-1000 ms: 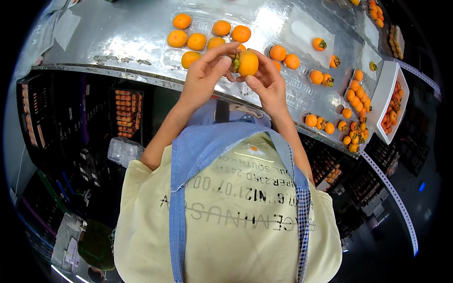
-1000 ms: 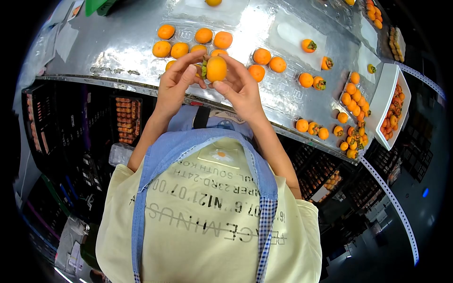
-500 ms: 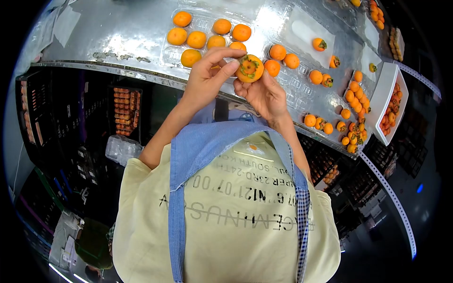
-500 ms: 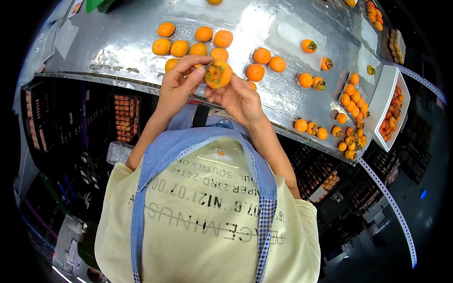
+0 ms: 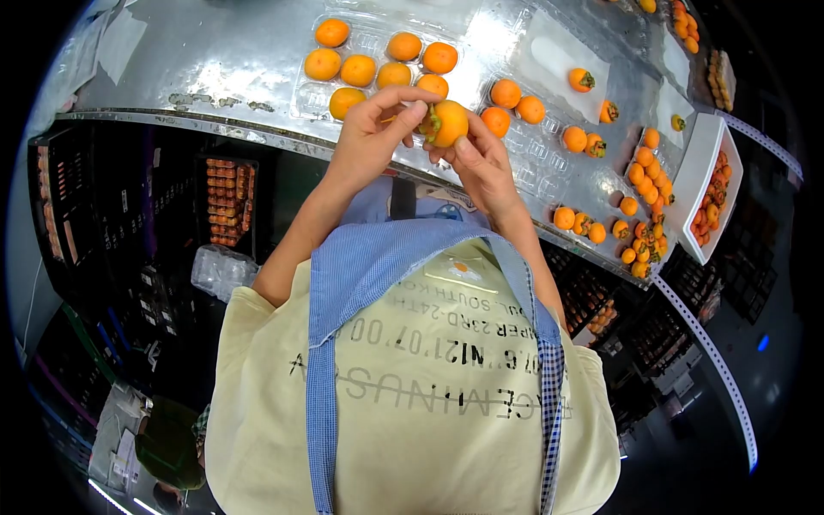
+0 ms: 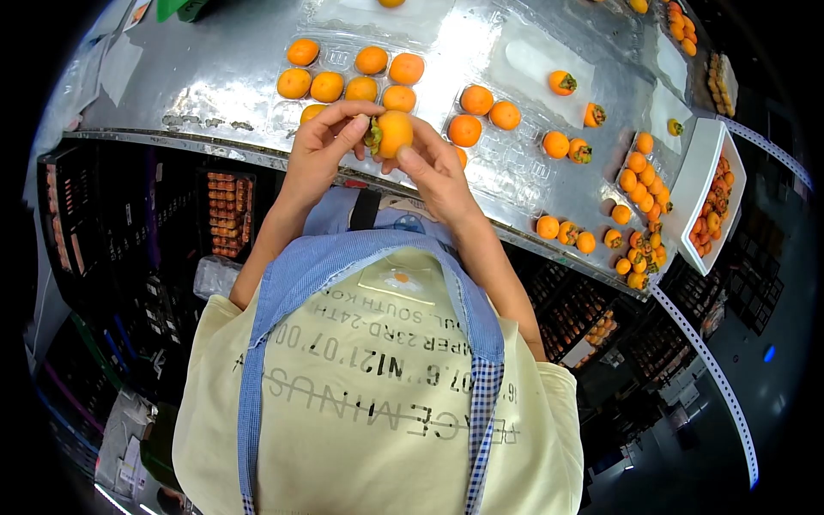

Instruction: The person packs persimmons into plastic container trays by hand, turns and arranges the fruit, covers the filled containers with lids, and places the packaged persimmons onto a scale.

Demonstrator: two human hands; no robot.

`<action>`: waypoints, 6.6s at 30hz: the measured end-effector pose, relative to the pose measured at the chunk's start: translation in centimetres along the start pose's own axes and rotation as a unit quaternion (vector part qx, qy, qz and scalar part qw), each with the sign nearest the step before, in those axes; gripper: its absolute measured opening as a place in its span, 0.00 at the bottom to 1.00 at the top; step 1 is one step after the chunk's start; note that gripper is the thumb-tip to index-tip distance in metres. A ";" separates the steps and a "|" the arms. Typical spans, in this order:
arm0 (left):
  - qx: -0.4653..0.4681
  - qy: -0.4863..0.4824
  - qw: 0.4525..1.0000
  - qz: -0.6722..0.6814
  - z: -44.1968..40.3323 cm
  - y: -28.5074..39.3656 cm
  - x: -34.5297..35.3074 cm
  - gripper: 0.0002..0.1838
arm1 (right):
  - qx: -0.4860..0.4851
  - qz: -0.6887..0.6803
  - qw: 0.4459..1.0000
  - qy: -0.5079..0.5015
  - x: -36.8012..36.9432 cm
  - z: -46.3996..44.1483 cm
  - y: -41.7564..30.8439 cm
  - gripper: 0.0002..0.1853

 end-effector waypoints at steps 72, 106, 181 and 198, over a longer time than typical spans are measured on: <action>-0.137 -0.027 0.990 0.010 -1.7 -3.9 4.0 0.15 | -0.115 0.544 0.824 0.112 -3.4 3.6 -5.0 0.31; -0.134 0.111 0.983 -0.051 1.5 -4.5 3.1 0.11 | -0.212 0.502 0.431 0.719 -32.0 36.2 -11.4 0.17; 0.142 -0.020 0.987 0.069 -0.6 1.2 2.8 0.29 | -0.139 0.204 0.958 0.148 -0.2 -1.1 -4.6 0.14; 0.158 0.045 0.932 -0.324 -0.1 2.9 3.5 0.24 | -0.011 0.229 0.967 0.112 -0.4 -1.2 -3.6 0.21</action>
Point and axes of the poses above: each hand's wrist, its own z-axis away from the middle knuckle, its own x-axis out of the palm, y = z × x, the point moved 4 cm from there along -z, towards the middle knuckle, and after that the axes turned 10 degrees about -y, right-handed, at the moved point
